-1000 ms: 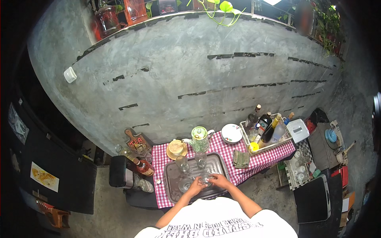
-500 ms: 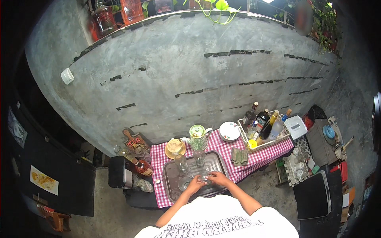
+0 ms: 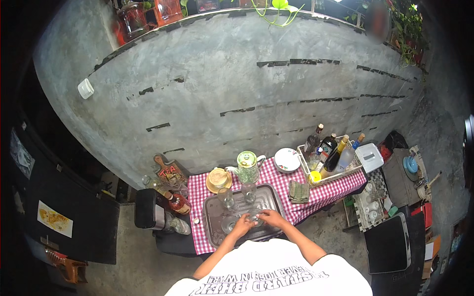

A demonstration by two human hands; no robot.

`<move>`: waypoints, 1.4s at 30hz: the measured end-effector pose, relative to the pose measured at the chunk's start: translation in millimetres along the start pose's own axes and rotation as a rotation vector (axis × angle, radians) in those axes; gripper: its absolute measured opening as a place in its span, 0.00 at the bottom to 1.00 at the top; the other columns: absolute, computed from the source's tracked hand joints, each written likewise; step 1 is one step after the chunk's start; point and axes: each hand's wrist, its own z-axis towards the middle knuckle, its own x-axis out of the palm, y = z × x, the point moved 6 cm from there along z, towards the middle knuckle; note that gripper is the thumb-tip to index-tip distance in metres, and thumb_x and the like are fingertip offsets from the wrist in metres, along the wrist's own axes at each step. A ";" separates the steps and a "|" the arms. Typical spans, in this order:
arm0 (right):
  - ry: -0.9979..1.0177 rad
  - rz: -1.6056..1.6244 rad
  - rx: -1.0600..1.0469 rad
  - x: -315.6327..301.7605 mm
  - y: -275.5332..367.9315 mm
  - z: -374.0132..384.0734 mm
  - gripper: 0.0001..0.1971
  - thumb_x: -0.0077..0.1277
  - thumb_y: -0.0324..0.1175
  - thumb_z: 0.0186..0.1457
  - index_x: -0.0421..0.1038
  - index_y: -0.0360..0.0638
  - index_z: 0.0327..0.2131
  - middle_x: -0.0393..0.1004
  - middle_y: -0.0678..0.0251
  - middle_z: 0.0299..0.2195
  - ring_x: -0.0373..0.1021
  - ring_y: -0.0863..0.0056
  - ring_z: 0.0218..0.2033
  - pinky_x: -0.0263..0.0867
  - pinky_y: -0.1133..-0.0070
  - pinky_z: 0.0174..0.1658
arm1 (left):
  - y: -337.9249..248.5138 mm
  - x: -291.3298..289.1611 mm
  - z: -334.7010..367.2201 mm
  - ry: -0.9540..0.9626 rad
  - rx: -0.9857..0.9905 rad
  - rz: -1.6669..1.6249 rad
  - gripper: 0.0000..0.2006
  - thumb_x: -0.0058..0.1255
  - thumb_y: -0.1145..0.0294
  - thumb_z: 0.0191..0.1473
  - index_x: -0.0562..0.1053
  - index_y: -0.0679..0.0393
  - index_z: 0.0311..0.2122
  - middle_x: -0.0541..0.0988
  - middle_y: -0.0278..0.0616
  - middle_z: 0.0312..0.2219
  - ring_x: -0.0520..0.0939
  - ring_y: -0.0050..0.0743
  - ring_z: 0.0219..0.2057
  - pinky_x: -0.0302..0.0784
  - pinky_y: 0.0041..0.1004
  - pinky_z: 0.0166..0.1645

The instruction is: Pouring liquid from a vodka bottle into a glass to prepare a drink on a bar tray.

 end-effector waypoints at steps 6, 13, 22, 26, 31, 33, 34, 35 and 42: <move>0.002 0.006 -0.002 1.6 11.9 -4.3 0.27 0.57 0.48 0.58 0.74 0.29 0.46 0.76 0.64 0.27 0.71 0.79 0.24 0.69 0.80 0.29 | 19.4 -6.4 13.1 -0.026 0.002 0.038 0.40 0.67 0.61 0.50 0.59 0.67 0.62 0.78 0.41 0.34 0.80 0.26 0.34 0.75 0.25 0.37; -0.048 -0.032 -0.030 -0.3 -6.1 7.7 0.28 0.55 0.50 0.58 0.74 0.29 0.46 0.75 0.64 0.25 0.71 0.78 0.23 0.69 0.79 0.29 | 9.5 -3.5 7.0 -0.021 -0.041 0.049 0.42 0.66 0.58 0.50 0.58 0.71 0.62 0.79 0.40 0.32 0.79 0.24 0.32 0.75 0.24 0.36; -0.007 -0.025 0.043 -0.5 4.6 3.2 0.27 0.53 0.51 0.59 0.76 0.30 0.43 0.74 0.65 0.22 0.71 0.78 0.21 0.68 0.79 0.27 | 3.0 -3.9 5.2 -0.012 -0.047 0.055 0.41 0.64 0.56 0.52 0.58 0.72 0.61 0.80 0.46 0.35 0.82 0.30 0.35 0.77 0.27 0.38; 0.001 -0.009 0.037 -1.7 9.0 2.6 0.27 0.53 0.52 0.59 0.76 0.29 0.42 0.75 0.63 0.23 0.72 0.76 0.22 0.68 0.78 0.28 | -2.2 -2.2 2.0 0.000 -0.082 0.017 0.39 0.62 0.57 0.54 0.58 0.72 0.61 0.80 0.48 0.37 0.83 0.33 0.37 0.78 0.29 0.39; -0.001 0.045 0.055 -0.7 7.6 0.4 0.28 0.52 0.51 0.60 0.76 0.28 0.41 0.77 0.61 0.25 0.73 0.74 0.24 0.69 0.77 0.29 | -4.6 -2.3 1.8 0.022 -0.138 -0.013 0.36 0.59 0.59 0.57 0.58 0.72 0.62 0.80 0.52 0.41 0.84 0.36 0.39 0.79 0.30 0.40; 0.010 0.041 0.030 -1.0 2.8 5.1 0.28 0.51 0.51 0.61 0.76 0.28 0.42 0.77 0.60 0.25 0.74 0.73 0.24 0.70 0.77 0.29 | -4.2 -2.8 3.3 0.029 -0.143 -0.019 0.36 0.59 0.59 0.57 0.58 0.72 0.62 0.80 0.52 0.42 0.84 0.37 0.39 0.79 0.30 0.40; 0.010 0.041 0.030 -1.3 1.8 6.0 0.28 0.51 0.51 0.61 0.76 0.28 0.42 0.77 0.60 0.25 0.74 0.73 0.24 0.70 0.77 0.29 | -4.1 -2.7 4.2 0.033 -0.148 -0.028 0.36 0.59 0.59 0.57 0.57 0.72 0.62 0.80 0.52 0.42 0.84 0.37 0.39 0.79 0.31 0.41; 0.015 0.047 0.032 -1.0 0.6 6.8 0.28 0.50 0.51 0.61 0.76 0.28 0.43 0.77 0.60 0.25 0.74 0.73 0.24 0.70 0.77 0.29 | -3.8 -2.0 4.5 0.033 -0.148 -0.028 0.36 0.59 0.59 0.57 0.57 0.72 0.62 0.80 0.52 0.42 0.84 0.37 0.39 0.79 0.31 0.41; 0.056 0.079 0.054 0.1 -8.1 12.0 0.28 0.49 0.52 0.62 0.75 0.29 0.44 0.78 0.59 0.25 0.74 0.73 0.24 0.70 0.77 0.30 | -6.8 -0.9 3.0 -0.003 -0.118 -0.069 0.38 0.60 0.56 0.56 0.57 0.74 0.61 0.81 0.49 0.35 0.85 0.32 0.33 0.77 0.28 0.35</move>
